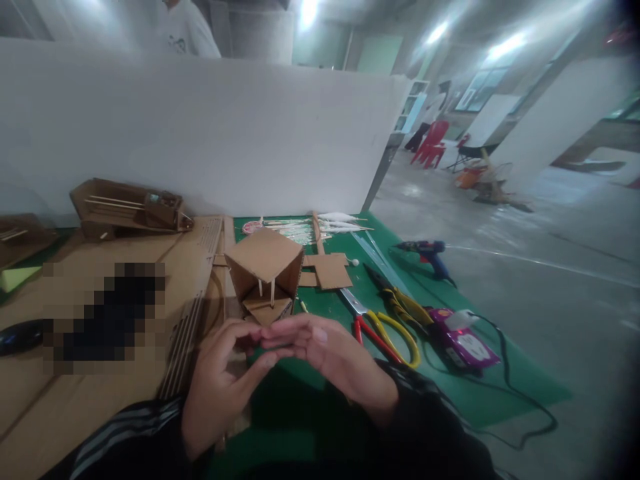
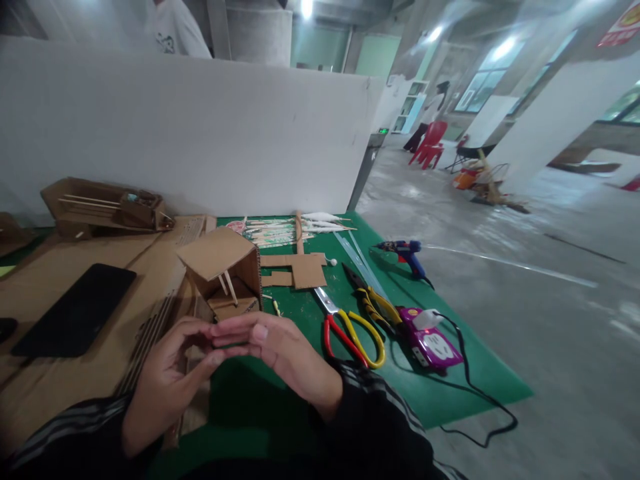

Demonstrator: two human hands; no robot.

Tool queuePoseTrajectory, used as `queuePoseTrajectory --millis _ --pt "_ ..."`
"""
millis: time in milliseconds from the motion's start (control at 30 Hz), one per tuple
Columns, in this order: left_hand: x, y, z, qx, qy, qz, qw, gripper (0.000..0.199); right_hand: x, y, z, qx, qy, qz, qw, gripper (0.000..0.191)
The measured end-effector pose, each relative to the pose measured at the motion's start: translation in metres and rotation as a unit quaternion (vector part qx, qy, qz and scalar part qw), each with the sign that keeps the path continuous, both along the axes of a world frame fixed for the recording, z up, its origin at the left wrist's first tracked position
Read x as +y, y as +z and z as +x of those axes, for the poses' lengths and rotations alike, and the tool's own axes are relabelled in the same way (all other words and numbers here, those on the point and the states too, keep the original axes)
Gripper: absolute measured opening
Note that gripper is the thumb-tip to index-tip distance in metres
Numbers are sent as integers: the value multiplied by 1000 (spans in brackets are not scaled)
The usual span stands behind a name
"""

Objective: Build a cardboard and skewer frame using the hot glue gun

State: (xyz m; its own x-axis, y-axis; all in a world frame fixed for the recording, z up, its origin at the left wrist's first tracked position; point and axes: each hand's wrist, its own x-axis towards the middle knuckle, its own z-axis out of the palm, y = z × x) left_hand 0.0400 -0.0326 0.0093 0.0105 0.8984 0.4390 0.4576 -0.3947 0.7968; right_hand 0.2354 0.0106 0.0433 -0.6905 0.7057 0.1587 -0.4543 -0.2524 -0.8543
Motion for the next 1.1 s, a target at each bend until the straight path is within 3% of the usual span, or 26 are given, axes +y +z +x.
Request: queuePoseTrajectory --millis 267,533,800,933,1100 --pt "2 4 1 -3 15 14 1000 6 1 -1 2 -42 8 38 998 43" --pt "0 -3 -2 -109 15 -52 993 8 4 -6 2 -27 -91 23 995 33" --pt "0 1 -1 -155 16 -72 985 10 5 -9 1 -13 -95 19 995 31" --pt "-1 3 1 -165 4 -62 984 5 5 -11 1 -36 -95 56 993 33" --pt "0 5 4 -178 -1 -56 982 5 -1 -4 3 -111 -125 172 971 28"
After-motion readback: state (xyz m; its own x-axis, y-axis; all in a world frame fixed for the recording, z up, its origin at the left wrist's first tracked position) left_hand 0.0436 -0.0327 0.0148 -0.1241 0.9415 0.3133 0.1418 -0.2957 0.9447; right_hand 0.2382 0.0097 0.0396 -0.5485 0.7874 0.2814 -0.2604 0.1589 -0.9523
